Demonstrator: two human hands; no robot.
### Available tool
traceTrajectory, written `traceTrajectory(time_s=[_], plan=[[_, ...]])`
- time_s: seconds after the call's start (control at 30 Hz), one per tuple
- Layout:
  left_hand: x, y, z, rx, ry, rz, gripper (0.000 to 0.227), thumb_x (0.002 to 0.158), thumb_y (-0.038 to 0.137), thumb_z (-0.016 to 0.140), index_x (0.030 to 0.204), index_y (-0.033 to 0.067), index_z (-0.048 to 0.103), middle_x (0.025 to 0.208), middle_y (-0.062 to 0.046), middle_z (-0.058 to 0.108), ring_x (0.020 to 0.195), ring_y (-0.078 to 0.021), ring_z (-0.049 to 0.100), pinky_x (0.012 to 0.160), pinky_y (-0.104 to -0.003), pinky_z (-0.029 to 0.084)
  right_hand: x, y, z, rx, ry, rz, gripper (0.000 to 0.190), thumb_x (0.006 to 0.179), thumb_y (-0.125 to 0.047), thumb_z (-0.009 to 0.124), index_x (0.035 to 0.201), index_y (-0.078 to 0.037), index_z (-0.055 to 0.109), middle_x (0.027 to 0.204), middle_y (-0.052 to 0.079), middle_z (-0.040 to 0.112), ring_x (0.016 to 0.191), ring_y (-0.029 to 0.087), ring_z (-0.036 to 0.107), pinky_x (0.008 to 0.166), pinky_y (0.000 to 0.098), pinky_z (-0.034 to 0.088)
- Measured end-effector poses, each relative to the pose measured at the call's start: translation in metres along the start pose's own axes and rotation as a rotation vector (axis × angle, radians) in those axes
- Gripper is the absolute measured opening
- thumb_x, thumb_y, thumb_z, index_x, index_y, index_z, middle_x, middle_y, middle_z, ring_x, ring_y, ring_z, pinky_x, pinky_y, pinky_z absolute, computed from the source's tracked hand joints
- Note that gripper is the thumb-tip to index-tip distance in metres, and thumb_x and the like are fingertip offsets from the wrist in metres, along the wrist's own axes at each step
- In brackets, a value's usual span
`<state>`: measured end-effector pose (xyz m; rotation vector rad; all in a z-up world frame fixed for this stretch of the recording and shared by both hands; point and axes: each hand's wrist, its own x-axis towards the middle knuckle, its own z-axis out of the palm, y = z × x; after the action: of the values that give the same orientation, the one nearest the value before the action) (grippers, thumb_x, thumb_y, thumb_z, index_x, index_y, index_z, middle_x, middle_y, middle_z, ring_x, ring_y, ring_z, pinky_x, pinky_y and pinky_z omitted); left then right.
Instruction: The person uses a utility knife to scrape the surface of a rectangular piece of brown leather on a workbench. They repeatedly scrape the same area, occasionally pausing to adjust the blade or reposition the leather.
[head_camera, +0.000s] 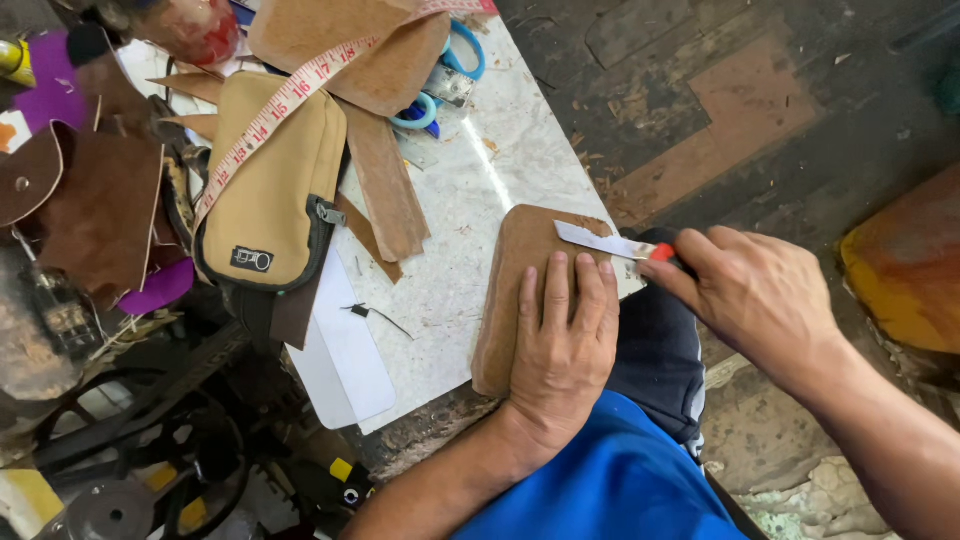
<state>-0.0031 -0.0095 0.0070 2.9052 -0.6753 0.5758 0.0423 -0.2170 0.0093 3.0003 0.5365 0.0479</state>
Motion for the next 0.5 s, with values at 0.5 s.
traceTrajectory(time_s=[0.5], plan=[[-0.002,0.001,0.004,-0.024,-0.051,0.010,0.038,0.108,0.005,0.039,0.137,-0.0015,0.063,0.136,-0.020,0.057,0.128,-0.0419,0.058,0.111,-0.060,0.048,0.009,0.007,-0.001,-0.023,0.002,-0.030,0.049,0.109,-0.062,0.054,0.080,-0.022,0.053,0.067,0.000,0.051,0.062,0.025,0.063,0.052,0.0415,0.047]])
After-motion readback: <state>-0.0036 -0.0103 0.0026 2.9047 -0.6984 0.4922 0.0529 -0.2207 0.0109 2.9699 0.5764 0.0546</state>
